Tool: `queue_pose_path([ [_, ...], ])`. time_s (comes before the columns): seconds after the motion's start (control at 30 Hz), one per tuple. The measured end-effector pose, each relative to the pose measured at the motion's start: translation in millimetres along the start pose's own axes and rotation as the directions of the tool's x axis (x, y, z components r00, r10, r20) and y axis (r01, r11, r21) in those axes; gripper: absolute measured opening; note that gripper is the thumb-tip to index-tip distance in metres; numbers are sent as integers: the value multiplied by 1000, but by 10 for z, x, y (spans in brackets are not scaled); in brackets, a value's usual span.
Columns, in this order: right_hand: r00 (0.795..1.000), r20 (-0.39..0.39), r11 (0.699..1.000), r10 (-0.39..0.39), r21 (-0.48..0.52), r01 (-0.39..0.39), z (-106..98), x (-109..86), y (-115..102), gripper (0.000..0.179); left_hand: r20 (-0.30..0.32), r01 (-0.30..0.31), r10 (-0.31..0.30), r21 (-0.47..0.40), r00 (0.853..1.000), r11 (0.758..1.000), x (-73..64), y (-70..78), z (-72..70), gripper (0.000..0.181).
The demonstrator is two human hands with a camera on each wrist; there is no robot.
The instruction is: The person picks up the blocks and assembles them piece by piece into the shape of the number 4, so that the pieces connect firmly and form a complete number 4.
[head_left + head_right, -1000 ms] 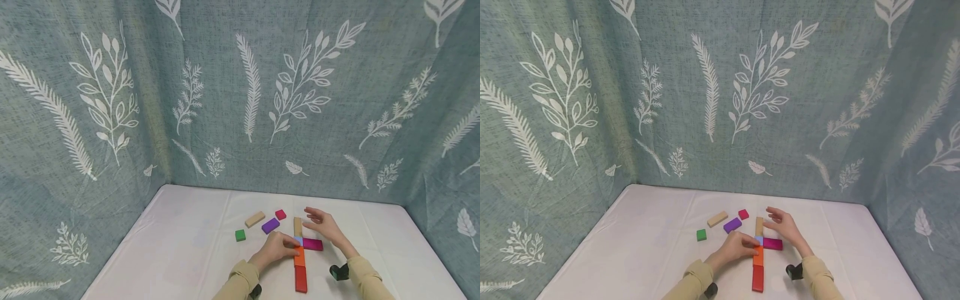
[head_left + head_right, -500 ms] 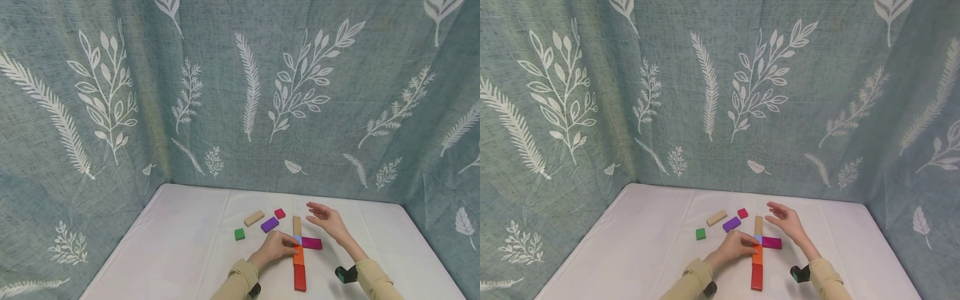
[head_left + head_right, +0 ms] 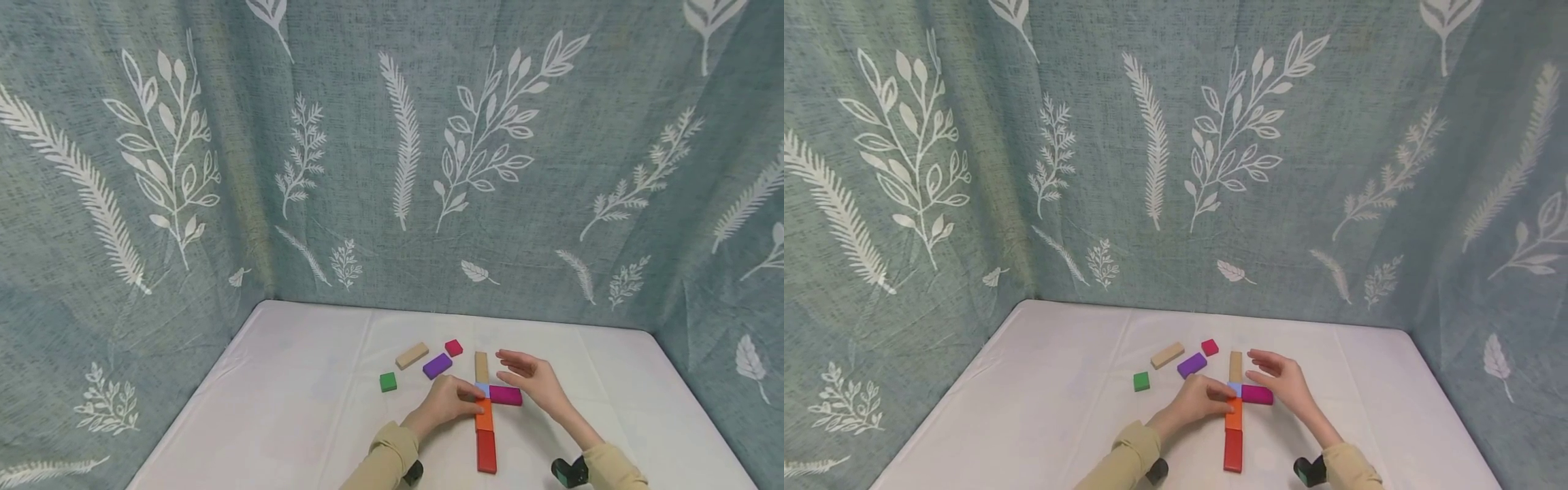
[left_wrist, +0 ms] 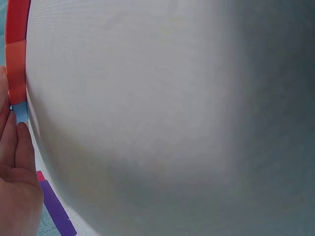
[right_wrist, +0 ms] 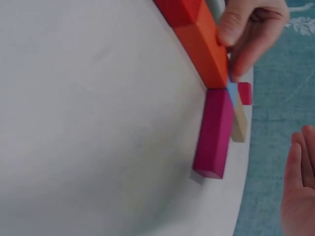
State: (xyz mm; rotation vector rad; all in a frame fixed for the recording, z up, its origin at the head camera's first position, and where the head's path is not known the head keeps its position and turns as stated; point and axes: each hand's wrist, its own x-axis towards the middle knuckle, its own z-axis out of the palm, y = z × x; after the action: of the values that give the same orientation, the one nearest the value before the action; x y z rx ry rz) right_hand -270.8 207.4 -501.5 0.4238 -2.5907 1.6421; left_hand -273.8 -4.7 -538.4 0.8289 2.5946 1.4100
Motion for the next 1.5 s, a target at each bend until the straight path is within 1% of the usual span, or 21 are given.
queue_pose_path([
  [0.13,999,16,999,35,12,-35,56,-32,42,49,-2,10,-10,3,1000,1000,-3,-5,10,21],
  [0.33,997,71,1000,29,4,-30,105,-107,124,47,-6,10,-10,11,1000,1000,-5,-7,25,22],
  [0.47,995,92,999,46,-33,-43,157,-143,189,46,-10,-4,4,21,1000,1000,-6,-16,19,22],
  [0.57,996,81,997,43,-65,-38,211,-164,220,45,-15,-12,12,14,1000,1000,-2,-16,15,21],
  [0.73,995,94,996,-28,-83,36,292,-200,238,39,-23,-30,30,-6,999,1000,2,-14,21,20],
  [0.8,994,95,994,-47,-94,56,316,-209,241,37,-27,-47,47,-6,999,999,0,-16,22,20],
  [0.93,996,72,991,-49,-119,58,356,-222,243,33,-33,-71,70,-8,997,997,-10,-26,18,21],
  [1.13,995,52,984,-83,-151,90,382,-238,258,31,-38,-100,100,-5,994,995,-13,-48,27,21],
  [1.33,996,42,985,-84,-147,90,398,-257,246,30,-48,-92,90,-55,995,994,-26,-57,28,21],
  [1.5,997,31,985,-72,-156,76,406,-262,244,30,-51,-86,83,-61,995,994,-23,-47,30,20],
])
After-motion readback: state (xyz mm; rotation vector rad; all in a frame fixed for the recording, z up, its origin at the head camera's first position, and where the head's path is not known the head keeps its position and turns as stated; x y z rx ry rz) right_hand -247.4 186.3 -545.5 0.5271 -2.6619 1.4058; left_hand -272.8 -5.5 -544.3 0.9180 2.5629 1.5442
